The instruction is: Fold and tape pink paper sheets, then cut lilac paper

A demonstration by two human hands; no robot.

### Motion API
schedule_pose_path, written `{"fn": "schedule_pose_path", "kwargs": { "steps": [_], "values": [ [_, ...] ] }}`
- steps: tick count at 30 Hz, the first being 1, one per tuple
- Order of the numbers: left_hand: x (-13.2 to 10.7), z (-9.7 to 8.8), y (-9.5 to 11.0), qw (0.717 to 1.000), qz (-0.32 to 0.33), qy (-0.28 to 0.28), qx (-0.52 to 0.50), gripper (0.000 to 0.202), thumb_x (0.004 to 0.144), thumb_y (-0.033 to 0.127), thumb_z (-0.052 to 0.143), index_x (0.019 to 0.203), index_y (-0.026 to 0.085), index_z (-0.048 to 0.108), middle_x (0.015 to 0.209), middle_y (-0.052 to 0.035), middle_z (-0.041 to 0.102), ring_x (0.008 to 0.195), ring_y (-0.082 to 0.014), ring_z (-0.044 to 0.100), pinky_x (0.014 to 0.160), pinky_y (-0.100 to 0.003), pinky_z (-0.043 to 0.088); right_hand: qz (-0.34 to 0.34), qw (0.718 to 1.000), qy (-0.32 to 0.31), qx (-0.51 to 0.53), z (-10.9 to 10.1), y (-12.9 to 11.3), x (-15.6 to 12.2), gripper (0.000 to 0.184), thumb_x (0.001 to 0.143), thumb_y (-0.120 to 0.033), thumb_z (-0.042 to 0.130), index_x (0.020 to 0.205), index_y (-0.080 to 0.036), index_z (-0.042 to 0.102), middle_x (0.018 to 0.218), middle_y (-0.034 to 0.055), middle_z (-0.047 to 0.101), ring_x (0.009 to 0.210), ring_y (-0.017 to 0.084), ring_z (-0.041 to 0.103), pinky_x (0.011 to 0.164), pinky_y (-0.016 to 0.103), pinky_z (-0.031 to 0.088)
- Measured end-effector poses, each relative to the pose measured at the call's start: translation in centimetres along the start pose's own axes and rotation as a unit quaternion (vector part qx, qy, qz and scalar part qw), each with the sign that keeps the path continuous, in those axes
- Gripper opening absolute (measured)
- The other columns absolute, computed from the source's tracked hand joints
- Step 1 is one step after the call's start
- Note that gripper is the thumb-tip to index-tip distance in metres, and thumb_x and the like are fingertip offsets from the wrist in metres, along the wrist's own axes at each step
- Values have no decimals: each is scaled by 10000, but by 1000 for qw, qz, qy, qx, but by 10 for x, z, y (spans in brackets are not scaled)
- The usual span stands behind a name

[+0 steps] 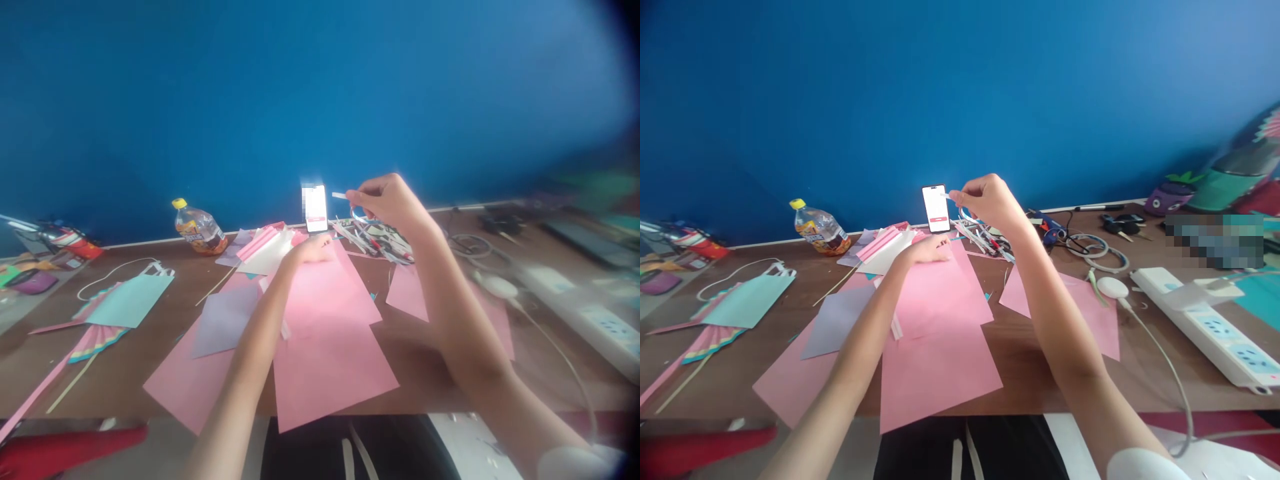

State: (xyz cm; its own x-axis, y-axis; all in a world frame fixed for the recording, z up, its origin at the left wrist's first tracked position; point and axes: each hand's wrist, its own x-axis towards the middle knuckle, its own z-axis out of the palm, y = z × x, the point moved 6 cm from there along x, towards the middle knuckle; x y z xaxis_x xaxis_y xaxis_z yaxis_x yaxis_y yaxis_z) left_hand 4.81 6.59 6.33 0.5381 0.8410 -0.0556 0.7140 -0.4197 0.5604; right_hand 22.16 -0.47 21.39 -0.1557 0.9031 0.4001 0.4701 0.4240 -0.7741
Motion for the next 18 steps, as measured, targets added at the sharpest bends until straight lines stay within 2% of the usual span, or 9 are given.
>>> {"fn": "schedule_pose_path", "kwargs": {
  "steps": [2,4,7,9,12,15,18],
  "values": [
    [-5,-17,4,997,17,56,-52,240,748,335,664,949,208,629,977,-54,681,891,-233,645,754,-330,505,-2,1000,1,-10,-2,-7,-4,459,820,-595,644,677,-159,647,504,8,473,458,86,349,483,284,250],
    [-10,-32,7,985,9,131,-114,234,815,389,607,937,191,633,952,-53,683,854,-212,640,727,-309,499,-3,1000,11,-17,-5,-14,-7,444,834,-579,638,690,-159,651,503,4,459,457,83,337,483,284,245],
    [-13,-41,10,958,19,200,-206,314,877,452,542,981,176,647,919,-44,681,826,-179,626,736,-287,485,6,999,27,-40,-9,-21,-6,433,853,-567,616,735,-154,665,511,-5,438,465,82,314,485,281,231],
    [-10,-37,5,941,21,214,-260,356,876,480,550,1001,165,658,915,-45,685,843,-176,622,770,-286,482,21,997,20,-67,-9,-21,-3,435,858,-566,604,766,-147,674,529,-8,444,479,81,304,490,277,221],
    [-2,-23,-17,922,-26,225,-314,338,829,444,627,985,148,677,938,-68,700,888,-200,630,809,-303,485,49,993,-30,-106,-5,-15,1,421,866,-553,588,803,-148,686,561,-10,458,493,80,294,500,274,211],
    [5,-4,-40,919,-73,195,-334,273,787,365,661,942,144,695,972,-85,709,921,-211,643,828,-312,488,60,984,-106,-128,2,-9,2,357,887,-490,573,797,-165,690,572,-15,442,502,81,291,510,274,216],
    [7,10,-54,920,-88,160,-346,311,717,288,709,995,149,689,1003,-90,711,917,-194,650,840,-311,494,62,975,-160,-141,10,-6,3,308,901,-411,553,752,-172,677,567,-23,398,509,80,272,519,272,217]
  ]
}}
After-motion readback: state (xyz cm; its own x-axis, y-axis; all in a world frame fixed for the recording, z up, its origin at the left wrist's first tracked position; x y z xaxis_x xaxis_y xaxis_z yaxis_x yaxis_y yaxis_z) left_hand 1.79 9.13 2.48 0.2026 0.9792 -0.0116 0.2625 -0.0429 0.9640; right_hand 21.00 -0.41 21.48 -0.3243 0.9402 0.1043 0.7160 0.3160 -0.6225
